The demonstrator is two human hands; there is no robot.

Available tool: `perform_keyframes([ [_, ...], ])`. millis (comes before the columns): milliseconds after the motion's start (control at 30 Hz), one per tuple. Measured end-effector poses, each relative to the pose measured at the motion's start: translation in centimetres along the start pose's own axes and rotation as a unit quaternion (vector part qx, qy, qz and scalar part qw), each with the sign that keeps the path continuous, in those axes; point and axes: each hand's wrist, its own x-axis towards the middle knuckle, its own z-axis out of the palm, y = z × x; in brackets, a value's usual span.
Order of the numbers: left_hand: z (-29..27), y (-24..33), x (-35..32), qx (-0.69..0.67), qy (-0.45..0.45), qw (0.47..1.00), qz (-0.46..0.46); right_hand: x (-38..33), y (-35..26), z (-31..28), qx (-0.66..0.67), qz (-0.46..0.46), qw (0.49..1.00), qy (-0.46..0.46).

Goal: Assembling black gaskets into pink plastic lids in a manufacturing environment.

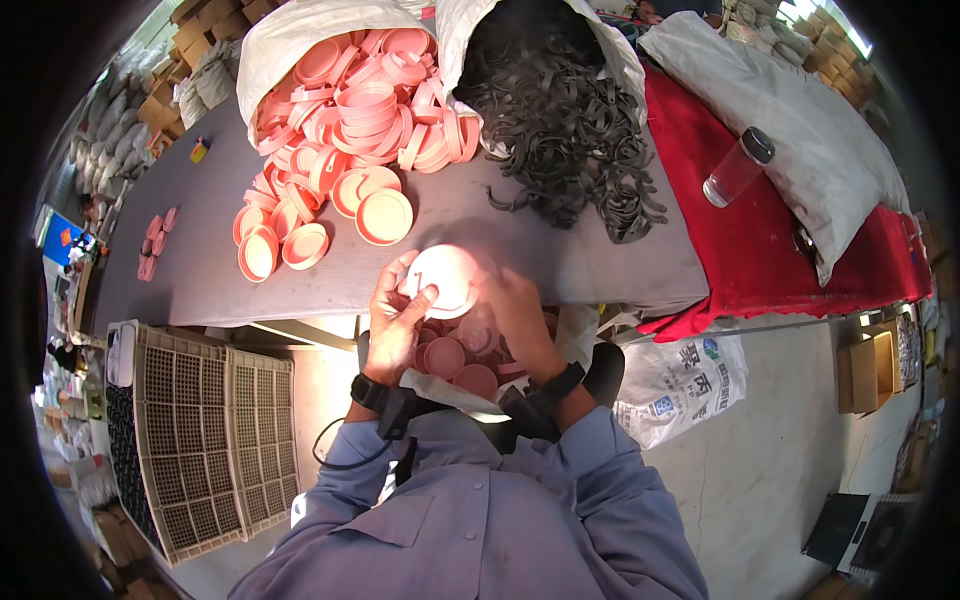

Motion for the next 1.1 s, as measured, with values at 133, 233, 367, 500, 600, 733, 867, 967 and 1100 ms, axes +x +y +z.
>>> perform_keyframes([
  [133, -1.3, -0.5, -0.1, 0.041, 0.048, 0.998, -0.011, -0.4, -1.4, -0.9, -0.228, -0.145, 0.96, 0.079],
  [233, -1.9, 0.4, -0.1, 0.232, -0.073, 0.97, 0.023, -1.6, -4.1, -0.7, -0.332, -0.226, 0.915, 0.033],
  [367, 0.0, 1.8, -0.4, 0.224, -0.114, 0.968, 0.007, -1.7, -2.4, 0.7, -0.368, -0.344, 0.864, 0.018],
  [500, 1.1, 2.1, -0.5, 0.17, -0.113, 0.979, -0.009, -2.1, -1.0, 1.5, -0.393, -0.352, 0.845, 0.092],
  [600, 0.6, 1.7, -0.5, 0.21, -0.087, 0.974, -0.007, -2.7, -1.0, 1.5, -0.437, -0.299, 0.841, 0.111],
  [733, 0.7, 1.3, -0.5, 0.221, -0.059, 0.973, 0.022, -4.0, -0.9, 2.0, -0.483, -0.29, 0.816, 0.132],
  [867, 0.7, 1.5, -0.2, 0.22, -0.037, 0.975, 0.014, -6.0, 0.7, 3.3, -0.508, -0.215, 0.827, 0.107],
  [967, 0.8, 2.2, -0.5, 0.206, -0.03, 0.976, -0.058, -5.7, 1.0, 2.8, -0.466, -0.228, 0.85, 0.093],
  [1100, -0.1, 1.1, 0.5, 0.211, -0.026, 0.977, 0.0, -6.0, -1.8, 2.7, -0.391, -0.281, 0.875, 0.054],
])
